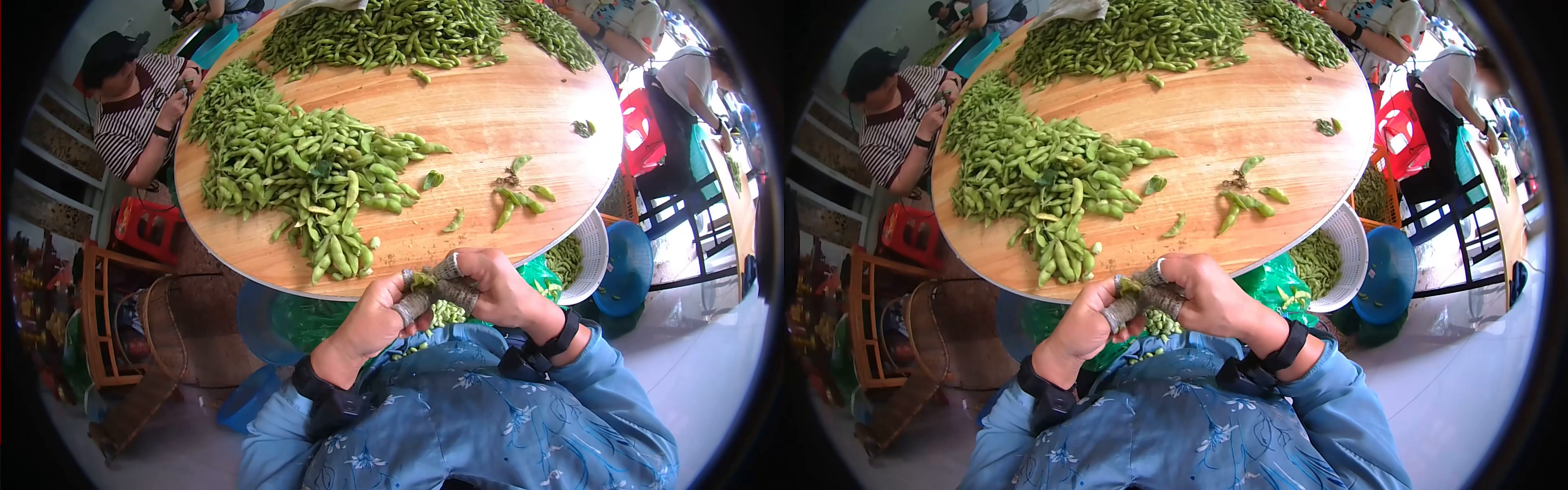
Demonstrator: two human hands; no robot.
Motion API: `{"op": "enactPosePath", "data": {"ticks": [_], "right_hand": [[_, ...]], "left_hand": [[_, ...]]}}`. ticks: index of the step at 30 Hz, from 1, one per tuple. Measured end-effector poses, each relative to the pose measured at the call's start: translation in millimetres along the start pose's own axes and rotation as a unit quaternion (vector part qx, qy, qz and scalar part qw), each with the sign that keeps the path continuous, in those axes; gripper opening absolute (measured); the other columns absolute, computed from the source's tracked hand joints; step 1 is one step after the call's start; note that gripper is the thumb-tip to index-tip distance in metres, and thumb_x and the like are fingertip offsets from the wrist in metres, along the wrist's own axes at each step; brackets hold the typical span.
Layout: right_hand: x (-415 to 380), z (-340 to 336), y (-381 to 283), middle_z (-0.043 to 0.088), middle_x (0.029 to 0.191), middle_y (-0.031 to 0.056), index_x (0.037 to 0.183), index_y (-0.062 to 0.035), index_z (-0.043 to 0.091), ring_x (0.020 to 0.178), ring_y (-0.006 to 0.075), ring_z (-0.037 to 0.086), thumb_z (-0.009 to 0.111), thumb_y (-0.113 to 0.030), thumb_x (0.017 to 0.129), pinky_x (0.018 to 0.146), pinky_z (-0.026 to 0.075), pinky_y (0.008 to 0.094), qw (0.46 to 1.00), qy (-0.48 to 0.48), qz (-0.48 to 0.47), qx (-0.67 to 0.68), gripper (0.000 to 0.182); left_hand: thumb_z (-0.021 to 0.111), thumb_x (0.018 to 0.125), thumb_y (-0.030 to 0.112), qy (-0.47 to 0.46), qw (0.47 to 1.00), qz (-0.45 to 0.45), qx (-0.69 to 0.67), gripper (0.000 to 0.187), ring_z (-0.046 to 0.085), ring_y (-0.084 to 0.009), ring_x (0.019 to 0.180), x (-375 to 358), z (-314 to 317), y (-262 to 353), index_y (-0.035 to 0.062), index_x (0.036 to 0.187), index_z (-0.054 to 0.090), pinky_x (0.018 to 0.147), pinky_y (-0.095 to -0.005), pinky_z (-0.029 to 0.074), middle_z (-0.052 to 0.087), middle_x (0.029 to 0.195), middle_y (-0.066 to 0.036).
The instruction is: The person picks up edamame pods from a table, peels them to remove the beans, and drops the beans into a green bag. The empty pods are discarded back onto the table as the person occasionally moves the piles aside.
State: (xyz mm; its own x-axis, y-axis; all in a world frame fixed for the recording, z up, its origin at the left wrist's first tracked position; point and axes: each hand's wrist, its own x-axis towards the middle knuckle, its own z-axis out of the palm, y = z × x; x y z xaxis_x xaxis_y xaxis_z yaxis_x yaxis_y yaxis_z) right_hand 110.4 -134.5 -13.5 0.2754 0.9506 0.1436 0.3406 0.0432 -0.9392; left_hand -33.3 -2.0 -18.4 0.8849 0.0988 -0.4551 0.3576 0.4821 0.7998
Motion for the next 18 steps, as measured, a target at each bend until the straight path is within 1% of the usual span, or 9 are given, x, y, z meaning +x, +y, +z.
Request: {"op": "enactPosePath", "data": {"ticks": [3, 5, 6, 7, 8, 9, 10, 12, 18], "right_hand": [[-4, -9, 6, 0.06, 0.073, 0.014, 0.085, 0.0013, 0.059, 0.069, 0.0224, 0.06, 0.063, -0.002, 0.076, 0.062, 0.047, 0.0299, 0.993, 0.094, 0.025, 0.064, 0.011], [-4, -38, 32, 0.061, 0.071, 0.0151, 0.085, -0.0001, 0.061, 0.065, 0.0223, 0.061, 0.06, 0.002, 0.075, 0.059, 0.047, 0.0298, 0.978, 0.184, -0.035, -0.089, 0.009], [-8, -58, 25, 0.061, 0.073, 0.0163, 0.09, 0.0009, 0.061, 0.066, 0.0232, 0.062, 0.059, 0.001, 0.076, 0.06, 0.047, 0.0307, 0.961, 0.21, 0.031, -0.176, 0.014], [-9, -68, 11, 0.062, 0.076, 0.0174, 0.098, 0.0027, 0.059, 0.069, 0.0226, 0.063, 0.059, 0.001, 0.076, 0.061, 0.048, 0.0316, 0.945, 0.255, 0.07, -0.191, 0.022], [-12, -79, 3, 0.063, 0.08, 0.0183, 0.105, 0.0038, 0.057, 0.073, 0.0207, 0.063, 0.059, 0.002, 0.077, 0.063, 0.048, 0.0306, 0.923, 0.272, 0.132, -0.238, 0.028], [-15, -85, 8, 0.063, 0.082, 0.0182, 0.104, 0.0039, 0.057, 0.075, 0.0195, 0.063, 0.059, 0.002, 0.077, 0.064, 0.048, 0.0289, 0.899, 0.296, 0.111, -0.303, 0.027], [-15, -84, 16, 0.063, 0.083, 0.0179, 0.102, 0.0041, 0.058, 0.075, 0.0199, 0.063, 0.059, 0.002, 0.077, 0.064, 0.048, 0.0289, 0.914, 0.31, 0.066, -0.253, 0.025], [-17, -78, 18, 0.064, 0.084, 0.0172, 0.099, 0.004, 0.059, 0.076, 0.0201, 0.063, 0.06, 0.001, 0.077, 0.066, 0.048, 0.0289, 0.934, 0.303, 0.044, -0.184, 0.022], [-12, -55, 6, 0.058, 0.076, 0.0199, 0.09, 0.0024, 0.061, 0.072, 0.0334, 0.059, 0.063, 0.001, 0.072, 0.064, 0.046, 0.0333, 0.942, 0.23, 0.101, -0.224, 0.018]], "left_hand": [[0.05, 0.083, 0.001, -0.023, 0.994, 0.05, 0.092, 0.018, 0.05, -0.0063, 0.066, -2, 2, -3, 0.0029, 0.1, 0.055, 0.056, -0.0199, 0.04, 0.057, 0.076, -0.003], [0.053, 0.083, 0.003, -0.046, 0.943, 0.16, 0.287, 0.015, 0.05, -0.007, 0.073, -4, -5, -4, 0.0023, 0.097, 0.057, 0.062, -0.024, 0.041, 0.056, 0.08, 0.0], [0.06, 0.079, 0.005, 0.029, 0.931, 0.165, 0.324, 0.013, 0.054, -0.0122, 0.068, -9, -3, 3, 0.0026, 0.091, 0.06, 0.06, -0.0273, 0.042, 0.059, 0.075, -0.002], [0.06, 0.079, 0.005, 0.029, 0.931, 0.165, 0.324, 0.013, 0.054, -0.0122, 0.068, -11, -3, 11, 0.0026, 0.091, 0.06, 0.06, -0.0273, 0.042, 0.059, 0.075, -0.002], [0.062, 0.077, 0.007, 0.149, 0.837, 0.203, 0.486, 0.013, 0.056, -0.0178, 0.065, -9, -5, 21, 0.0025, 0.089, 0.06, 0.058, -0.0303, 0.042, 0.059, 0.072, -0.006], [0.063, 0.076, 0.01, 0.262, 0.699, 0.232, 0.623, 0.014, 0.057, -0.0234, 0.062, -6, -7, 29, 0.0024, 0.087, 0.06, 0.057, -0.0333, 0.043, 0.06, 0.068, -0.01], [0.063, 0.076, 0.01, 0.263, 0.699, 0.233, 0.623, 0.014, 0.057, -0.0234, 0.062, 1, -12, 35, 0.0024, 0.087, 0.06, 0.057, -0.0333, 0.043, 0.06, 0.068, -0.01], [0.063, 0.074, 0.014, 0.303, 0.593, 0.25, 0.703, 0.014, 0.056, -0.0335, 0.06, 15, -23, 40, 0.0028, 0.08, 0.06, 0.055, -0.0404, 0.042, 0.056, 0.062, -0.017], [0.06, 0.073, 0.014, 0.252, 0.609, 0.214, 0.721, 0.012, 0.056, -0.0351, 0.059, 19, -15, 35, 0.0034, 0.071, 0.056, 0.054, -0.044, 0.041, 0.055, 0.061, -0.018]]}}
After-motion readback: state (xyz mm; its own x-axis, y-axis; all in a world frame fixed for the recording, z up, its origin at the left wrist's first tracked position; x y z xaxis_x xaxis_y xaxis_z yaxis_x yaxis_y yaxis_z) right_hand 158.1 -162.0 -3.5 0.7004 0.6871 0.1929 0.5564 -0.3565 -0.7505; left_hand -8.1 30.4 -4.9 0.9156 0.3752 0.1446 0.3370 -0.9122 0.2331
